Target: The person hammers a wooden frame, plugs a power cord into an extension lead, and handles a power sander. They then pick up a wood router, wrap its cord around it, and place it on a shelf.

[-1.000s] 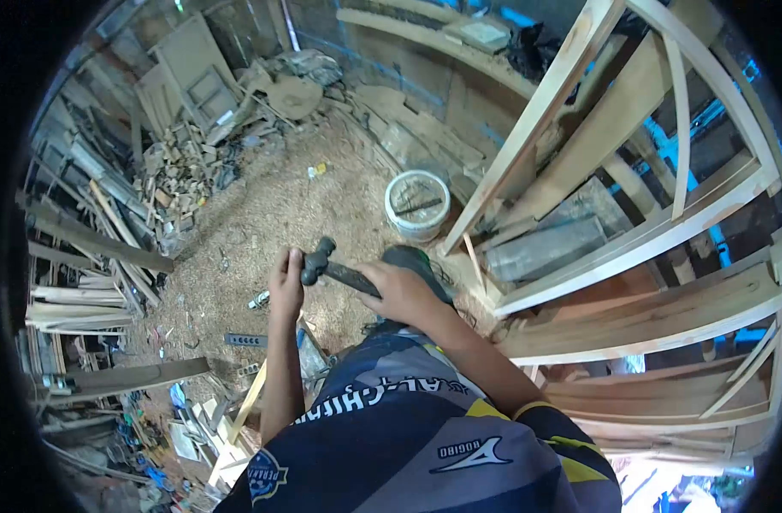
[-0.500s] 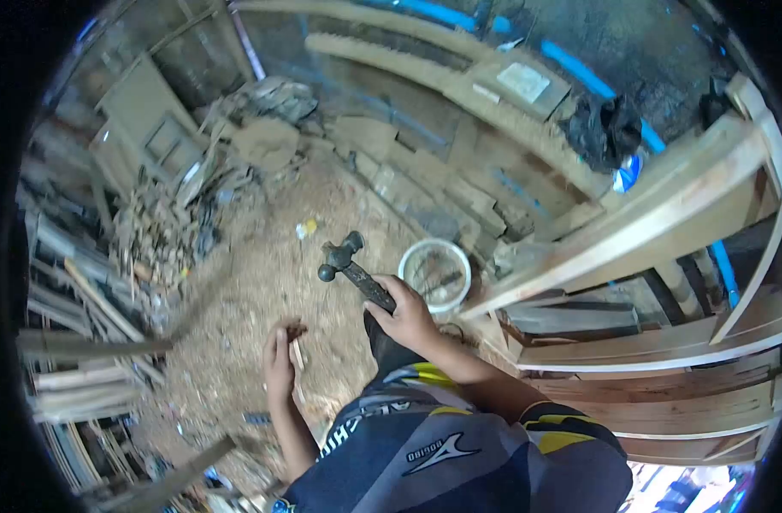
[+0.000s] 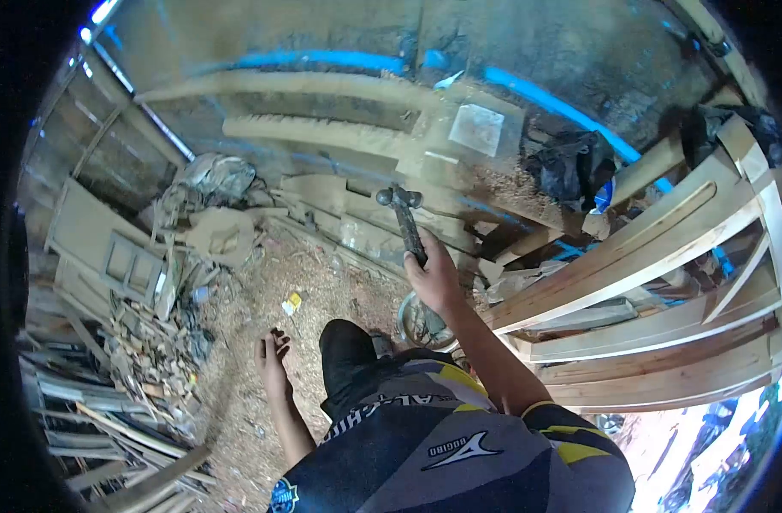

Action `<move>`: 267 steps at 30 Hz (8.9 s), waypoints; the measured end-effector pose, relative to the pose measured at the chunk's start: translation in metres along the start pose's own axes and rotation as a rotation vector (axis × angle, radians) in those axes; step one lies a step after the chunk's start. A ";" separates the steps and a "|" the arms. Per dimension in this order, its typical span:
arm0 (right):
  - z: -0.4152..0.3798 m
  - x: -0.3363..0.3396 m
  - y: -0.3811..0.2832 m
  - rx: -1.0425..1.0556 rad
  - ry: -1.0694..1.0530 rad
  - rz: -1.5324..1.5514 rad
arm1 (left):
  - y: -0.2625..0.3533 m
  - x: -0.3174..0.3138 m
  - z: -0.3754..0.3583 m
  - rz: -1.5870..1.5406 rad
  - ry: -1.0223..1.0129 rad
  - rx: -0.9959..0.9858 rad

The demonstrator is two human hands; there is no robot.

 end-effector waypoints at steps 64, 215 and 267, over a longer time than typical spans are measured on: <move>0.278 0.052 -0.013 0.009 0.545 -0.638 | 0.100 -0.306 0.300 0.091 -0.707 -0.186; -1.068 0.432 0.158 -0.870 1.831 -0.151 | -0.264 -0.408 -0.955 0.889 -2.370 -0.248; -1.629 1.165 0.578 -1.227 2.285 -0.229 | -0.596 -0.791 -1.996 0.368 -3.131 -0.074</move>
Point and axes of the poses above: each hand's wrist, its own z-axis towards the middle knuckle, its own x-axis out of the back of the hand, y = z × x, the point moved 5 cm from there along z, towards the middle knuckle, and after that the axes turned 1 degree about y, right-handed, at the moved point
